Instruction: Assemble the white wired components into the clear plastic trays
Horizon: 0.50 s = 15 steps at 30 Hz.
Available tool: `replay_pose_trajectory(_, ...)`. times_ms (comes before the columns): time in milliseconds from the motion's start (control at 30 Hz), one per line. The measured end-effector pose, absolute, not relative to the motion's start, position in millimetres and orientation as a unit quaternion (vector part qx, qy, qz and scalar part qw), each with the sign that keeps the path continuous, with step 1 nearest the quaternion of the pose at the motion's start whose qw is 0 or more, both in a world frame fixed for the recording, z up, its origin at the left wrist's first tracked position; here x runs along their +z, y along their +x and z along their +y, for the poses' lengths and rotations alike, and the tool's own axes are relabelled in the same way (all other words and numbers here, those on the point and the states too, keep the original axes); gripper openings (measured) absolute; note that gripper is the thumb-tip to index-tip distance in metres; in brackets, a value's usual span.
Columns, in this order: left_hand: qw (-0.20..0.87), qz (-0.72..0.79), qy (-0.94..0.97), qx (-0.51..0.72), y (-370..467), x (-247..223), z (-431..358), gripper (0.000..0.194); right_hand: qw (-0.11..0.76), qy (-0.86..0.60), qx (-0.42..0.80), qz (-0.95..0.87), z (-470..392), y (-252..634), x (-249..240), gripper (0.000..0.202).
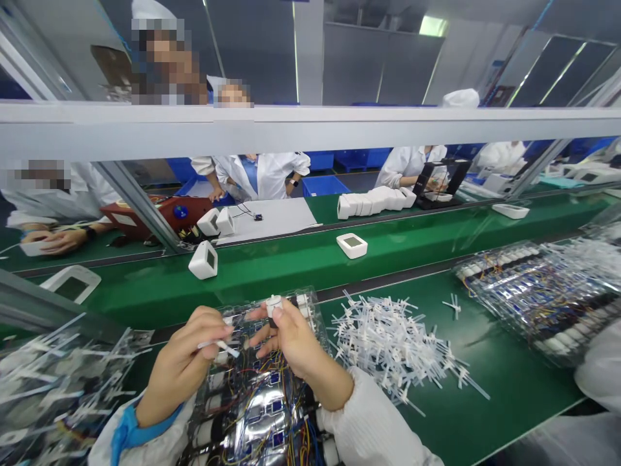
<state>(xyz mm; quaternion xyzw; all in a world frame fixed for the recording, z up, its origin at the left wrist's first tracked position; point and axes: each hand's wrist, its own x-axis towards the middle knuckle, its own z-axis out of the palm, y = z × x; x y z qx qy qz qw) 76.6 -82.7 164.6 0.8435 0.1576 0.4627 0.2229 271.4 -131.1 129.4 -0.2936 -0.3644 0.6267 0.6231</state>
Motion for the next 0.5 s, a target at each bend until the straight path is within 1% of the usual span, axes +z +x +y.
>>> replay_pose_trajectory(133,0.224,0.231,0.844,0.429,77,161,-84,0.025,0.561,-0.292,0.609,-0.478,-138,281,136,0.059)
replay_pose_trajectory(233,0.206,0.261,0.845,0.419,82,161,-86,0.025,0.525,-0.298,0.582,-0.546,-144,285,143,0.063)
replay_pose_trajectory(367,0.202,0.241,0.845,0.433,87,165,-88,0.014,0.502,-0.315,0.538,-0.599,-146,286,148,0.065)
replay_pose_trajectory(500,0.203,0.226,0.846,0.439,89,168,-88,0.012,0.490,-0.324,0.519,-0.621,-145,285,149,0.062)
